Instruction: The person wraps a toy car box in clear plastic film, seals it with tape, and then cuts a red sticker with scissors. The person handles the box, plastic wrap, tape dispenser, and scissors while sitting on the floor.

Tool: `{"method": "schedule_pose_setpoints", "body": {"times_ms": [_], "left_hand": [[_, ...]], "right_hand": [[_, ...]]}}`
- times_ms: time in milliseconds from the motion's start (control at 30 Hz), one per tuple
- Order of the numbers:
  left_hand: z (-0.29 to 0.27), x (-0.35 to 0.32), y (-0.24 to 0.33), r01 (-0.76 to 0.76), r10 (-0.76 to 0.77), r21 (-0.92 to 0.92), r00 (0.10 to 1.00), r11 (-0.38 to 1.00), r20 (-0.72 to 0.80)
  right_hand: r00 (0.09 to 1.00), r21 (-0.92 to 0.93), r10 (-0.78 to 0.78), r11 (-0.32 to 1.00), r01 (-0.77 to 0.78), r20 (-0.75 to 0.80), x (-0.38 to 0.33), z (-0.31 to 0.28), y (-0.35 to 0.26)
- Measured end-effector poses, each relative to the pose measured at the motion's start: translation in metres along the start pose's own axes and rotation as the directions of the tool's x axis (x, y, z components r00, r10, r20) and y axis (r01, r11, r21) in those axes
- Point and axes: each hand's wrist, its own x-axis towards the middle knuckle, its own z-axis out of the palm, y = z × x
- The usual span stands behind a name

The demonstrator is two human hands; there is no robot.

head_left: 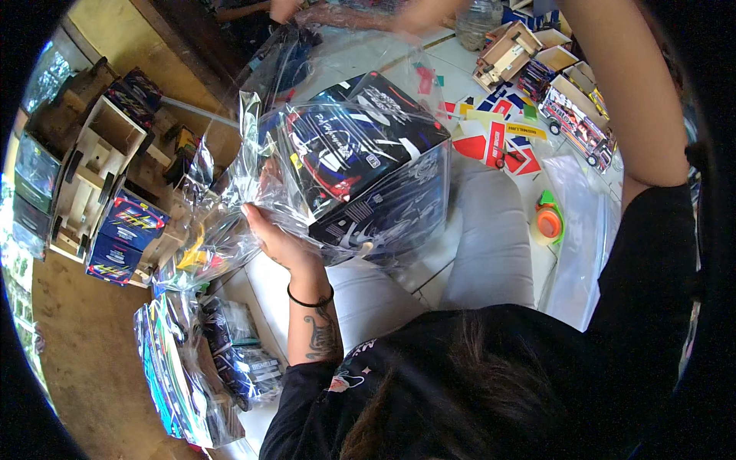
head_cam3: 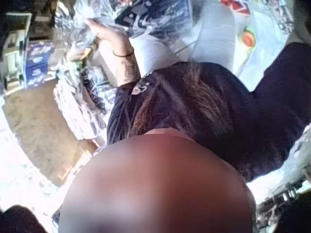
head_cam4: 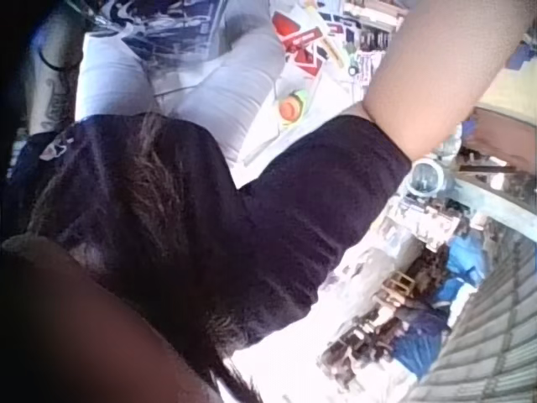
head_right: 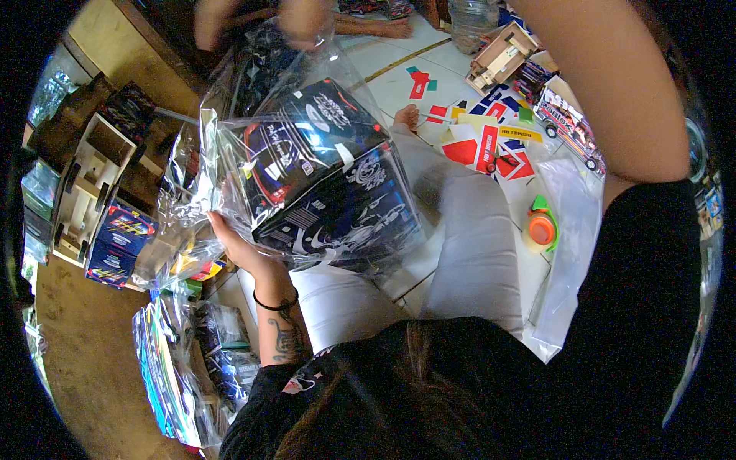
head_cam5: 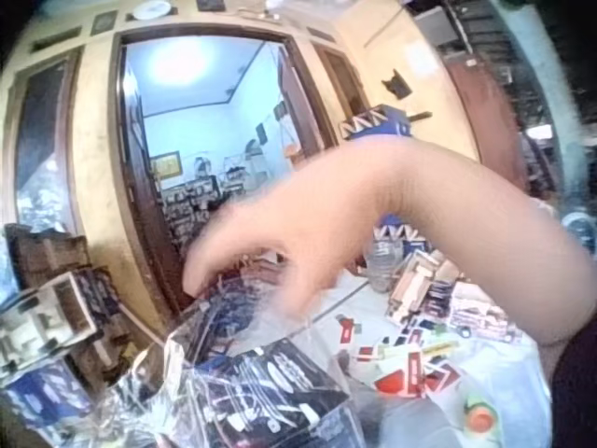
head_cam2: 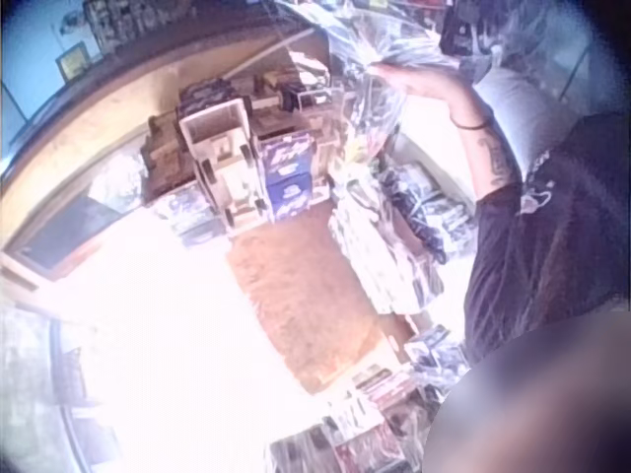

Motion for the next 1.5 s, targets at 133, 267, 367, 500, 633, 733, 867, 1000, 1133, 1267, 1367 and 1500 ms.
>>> {"method": "schedule_pose_setpoints", "body": {"times_ms": [133, 267, 367, 500, 633, 733, 867, 1000, 1133, 1267, 1367, 1500], "left_hand": [[0.007, -0.007, 0.01, -0.013, 0.015, -0.019, 0.991, 1.0, 0.132], [0.002, -0.006, 0.008, -0.035, 0.043, -0.041, 0.972, 0.999, 0.232], [-0.034, 0.012, 0.006, -0.02, 0.043, -0.108, 0.975, 0.994, 0.219], [-0.107, 0.038, -0.004, -0.147, 0.148, -0.013, 0.98, 0.989, 0.131], [-0.173, 0.03, 0.0, 0.121, -0.133, 0.178, 0.99, 0.977, 0.054], [-0.192, 0.031, 0.003, 0.195, -0.206, 0.241, 0.978, 0.951, 0.023], [-0.191, 0.03, 0.005, 0.188, -0.2, 0.27, 0.98, 0.944, 0.02], [-0.167, 0.031, 0.005, 0.117, -0.133, 0.27, 0.99, 0.956, 0.041], [-0.126, 0.034, 0.003, -0.116, 0.089, 0.231, 0.988, 0.966, 0.124], [-0.079, 0.01, 0.01, -0.446, 0.376, 0.318, 0.89, 0.837, 0.258], [-0.043, -0.028, 0.02, -0.095, 0.153, -0.199, 0.941, 0.975, 0.302], [0.002, -0.064, 0.021, -0.297, 0.304, -0.069, 0.903, 0.952, 0.305]], "right_hand": [[0.944, -0.248, 0.063, 0.957, -0.148, -0.323, 0.017, 0.052, -0.001], [0.257, 0.266, 0.253, 0.964, 0.017, -0.933, 0.001, 0.049, 0.013], [-0.141, 0.397, 0.405, 0.914, 0.087, -0.903, -0.006, 0.113, 0.046], [0.345, 0.985, 0.927, 0.168, -0.033, -0.147, 0.038, 0.328, 0.018], [0.279, 0.955, 0.919, -0.238, -0.175, 0.28, 0.07, 0.456, -0.023], [0.494, 0.984, 0.858, -0.063, -0.168, 0.139, 0.083, 0.481, -0.041], [0.572, 0.986, 0.814, 0.161, -0.048, -0.105, 0.095, 0.446, -0.031], [0.591, 0.937, 0.732, 0.319, 0.143, -0.339, 0.101, 0.373, -0.035], [0.532, 0.827, 0.634, 0.453, 0.332, -0.561, 0.095, 0.295, -0.046], [0.503, 0.746, 0.553, 0.463, 0.478, -0.665, 0.075, 0.239, -0.053], [0.544, 0.662, 0.377, 0.439, 0.608, -0.75, 0.054, 0.215, -0.047], [0.578, 0.734, 0.473, 0.558, 0.387, -0.665, 0.005, 0.19, -0.013]]}}
